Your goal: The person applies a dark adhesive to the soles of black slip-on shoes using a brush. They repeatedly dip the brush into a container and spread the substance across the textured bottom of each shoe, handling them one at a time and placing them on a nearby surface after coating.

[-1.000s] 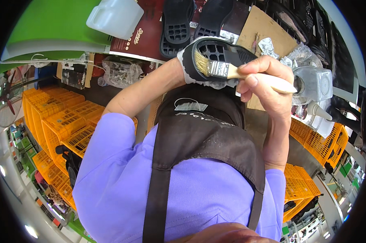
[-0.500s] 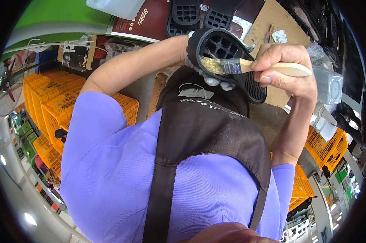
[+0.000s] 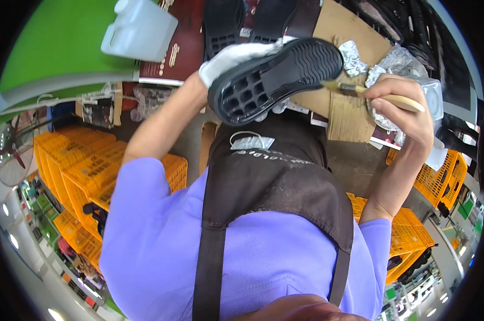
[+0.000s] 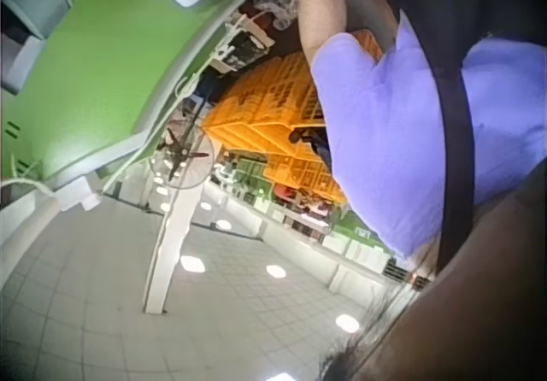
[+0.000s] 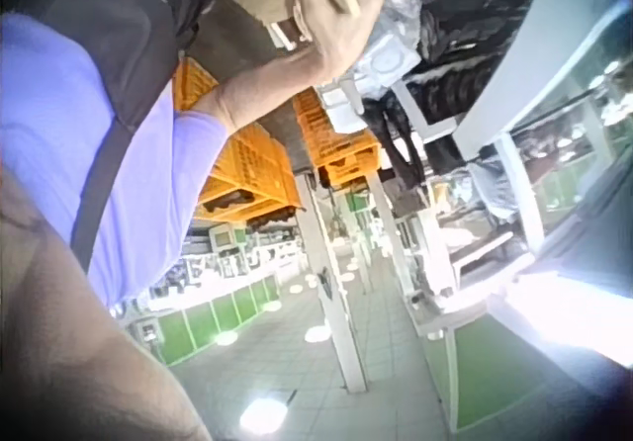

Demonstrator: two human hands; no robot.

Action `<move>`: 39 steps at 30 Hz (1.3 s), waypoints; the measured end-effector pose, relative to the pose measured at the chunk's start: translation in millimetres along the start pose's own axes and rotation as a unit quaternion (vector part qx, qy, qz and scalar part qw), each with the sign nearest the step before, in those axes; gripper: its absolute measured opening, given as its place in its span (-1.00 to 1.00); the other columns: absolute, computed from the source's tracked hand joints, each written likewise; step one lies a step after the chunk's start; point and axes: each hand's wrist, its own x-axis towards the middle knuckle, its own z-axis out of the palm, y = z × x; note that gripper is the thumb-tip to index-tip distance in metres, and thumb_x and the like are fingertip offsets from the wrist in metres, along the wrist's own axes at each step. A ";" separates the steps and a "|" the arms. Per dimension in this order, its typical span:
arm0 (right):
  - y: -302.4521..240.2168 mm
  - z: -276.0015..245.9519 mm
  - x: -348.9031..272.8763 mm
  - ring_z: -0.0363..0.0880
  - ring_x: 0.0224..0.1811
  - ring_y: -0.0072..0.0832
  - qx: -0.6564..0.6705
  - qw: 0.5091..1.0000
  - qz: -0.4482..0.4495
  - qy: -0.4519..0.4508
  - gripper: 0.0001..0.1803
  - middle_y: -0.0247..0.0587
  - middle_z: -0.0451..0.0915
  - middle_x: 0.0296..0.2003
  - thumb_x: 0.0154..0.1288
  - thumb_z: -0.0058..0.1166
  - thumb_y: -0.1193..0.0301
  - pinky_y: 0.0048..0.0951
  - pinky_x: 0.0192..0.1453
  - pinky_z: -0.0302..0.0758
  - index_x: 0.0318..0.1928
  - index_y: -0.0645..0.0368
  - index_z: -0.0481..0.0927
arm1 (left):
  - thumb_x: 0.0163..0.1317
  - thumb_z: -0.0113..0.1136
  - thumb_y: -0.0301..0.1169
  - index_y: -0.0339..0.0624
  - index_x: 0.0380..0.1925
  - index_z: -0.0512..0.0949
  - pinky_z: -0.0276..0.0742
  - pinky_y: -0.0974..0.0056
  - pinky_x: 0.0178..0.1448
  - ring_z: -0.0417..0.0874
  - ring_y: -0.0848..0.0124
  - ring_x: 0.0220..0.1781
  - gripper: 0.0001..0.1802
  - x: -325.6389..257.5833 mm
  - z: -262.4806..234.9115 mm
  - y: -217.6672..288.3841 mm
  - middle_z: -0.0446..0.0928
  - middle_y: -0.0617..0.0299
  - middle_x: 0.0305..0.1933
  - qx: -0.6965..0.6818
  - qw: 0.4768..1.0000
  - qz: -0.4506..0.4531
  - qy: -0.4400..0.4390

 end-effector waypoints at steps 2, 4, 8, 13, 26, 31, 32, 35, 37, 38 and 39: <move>-5.5 4.2 -3.6 0.54 -0.42 -0.43 0.038 0.993 -0.097 0.061 -0.86 -0.13 0.59 -0.43 0.05 0.15 0.57 -0.48 -0.31 0.42 -0.31 0.29 0.64 | 0.28 -0.22 0.17 -0.39 0.04 0.36 0.58 0.04 -0.65 0.62 -0.08 -0.38 -0.25 -3.6 9.1 -4.0 0.49 -0.33 -0.27 0.015 0.994 0.097 0.057; -19.0 14.7 1.8 0.52 -0.43 -0.43 0.069 0.975 -0.192 0.086 -0.85 -0.13 0.58 -0.44 0.04 0.17 0.57 -0.49 -0.34 0.41 -0.31 0.28 0.65 | 0.26 -0.22 0.19 -0.39 0.03 0.37 0.63 0.00 -0.52 0.62 -0.09 -0.36 -0.23 -1.6 8.2 0.6 0.50 -0.33 -0.26 -0.043 0.995 0.062 -0.064; -25.3 50.8 18.1 0.51 -0.41 -0.47 0.044 0.973 -0.215 0.077 -0.74 -0.25 0.54 -0.44 -0.05 0.26 0.60 -0.51 -0.39 0.40 -0.25 0.15 0.67 | 0.25 -0.17 0.19 -0.38 -0.03 0.45 0.68 0.09 -0.34 0.66 0.00 -0.31 -0.25 -2.7 22.8 -6.4 0.54 -0.27 -0.18 -0.143 0.985 0.078 -0.058; -7.4 46.2 13.6 0.52 -0.33 -0.44 0.020 0.975 -0.190 0.115 -0.74 -0.26 0.55 -0.38 0.02 0.19 0.64 -0.52 -0.28 0.45 -0.21 0.16 0.65 | 0.30 -0.05 0.03 -0.21 -0.11 0.50 0.67 0.25 -0.34 0.67 0.31 -0.40 -0.50 -15.4 38.2 -12.0 0.61 0.06 -0.30 -0.077 0.988 0.099 0.095; 11.0 49.4 -4.2 0.57 -0.45 -0.43 -0.147 0.937 -0.006 0.316 -0.84 -0.20 0.59 -0.49 0.11 0.17 0.54 -0.46 -0.31 0.47 -0.25 0.24 0.63 | 0.37 -0.11 -0.17 -0.26 0.18 0.30 0.51 0.29 0.10 0.56 0.33 -0.02 -0.51 -15.5 31.3 -30.3 0.47 0.10 0.05 -0.065 0.988 0.138 0.010; 9.9 71.4 10.2 0.59 -0.56 -0.53 -0.015 0.919 0.078 0.387 -0.83 -0.22 0.59 -0.59 0.15 0.20 0.42 -0.57 -0.42 0.50 -0.33 0.29 0.63 | 0.37 -0.12 -0.19 -0.31 0.28 0.14 0.27 0.32 0.28 0.38 0.41 0.19 -0.41 -13.3 29.1 -31.4 0.34 0.10 0.20 0.158 0.976 0.145 -0.041; 3.3 73.7 14.1 0.58 -0.57 -0.56 0.027 0.915 0.116 0.387 -0.82 -0.24 0.59 -0.61 0.16 0.20 0.40 -0.59 -0.46 0.49 -0.34 0.29 0.63 | 0.36 -0.11 -0.20 -0.34 0.30 0.08 0.20 0.33 0.31 0.32 0.41 0.24 -0.38 -13.3 31.5 -31.6 0.29 0.09 0.25 0.227 0.958 0.172 -0.025; 1.7 78.8 20.3 0.52 -0.64 -0.70 0.116 0.908 0.141 0.378 -0.73 -0.32 0.55 -0.65 0.21 0.17 0.28 -0.69 -0.58 0.42 -0.39 0.29 0.63 | 0.35 -0.10 -0.23 -0.40 0.32 0.00 0.08 0.34 0.36 0.22 0.42 0.31 -0.33 -10.8 25.0 -32.6 0.21 0.08 0.31 0.345 0.916 0.207 0.012; -1.7 77.6 22.0 0.51 -0.65 -0.70 0.165 0.912 0.162 0.340 -0.70 -0.33 0.55 -0.66 0.21 0.17 0.24 -0.71 -0.60 0.41 -0.40 0.28 0.63 | 0.35 -0.10 -0.24 -0.43 0.32 -0.01 0.07 0.35 0.37 0.21 0.42 0.32 -0.33 -8.2 17.2 -33.6 0.20 0.07 0.31 0.366 0.902 0.226 0.028; -6.9 78.0 22.9 0.49 -0.68 -0.71 0.197 0.912 0.172 0.317 -0.68 -0.33 0.54 -0.67 0.20 0.17 0.21 -0.71 -0.62 0.40 -0.43 0.26 0.62 | 0.35 -0.10 -0.24 -0.44 0.31 -0.01 0.07 0.35 0.37 0.21 0.42 0.32 -0.33 -7.3 14.8 -34.0 0.21 0.06 0.31 0.363 0.900 0.240 0.034; -10.7 79.6 22.3 0.48 -0.68 -0.71 0.215 0.915 0.175 0.293 -0.69 -0.33 0.54 -0.67 0.20 0.17 0.22 -0.70 -0.63 0.39 -0.43 0.26 0.62 | 0.34 -0.10 -0.25 -0.44 0.31 0.00 0.08 0.35 0.37 0.21 0.42 0.32 -0.33 -7.1 13.7 -34.3 0.21 0.06 0.31 0.360 0.897 0.254 0.039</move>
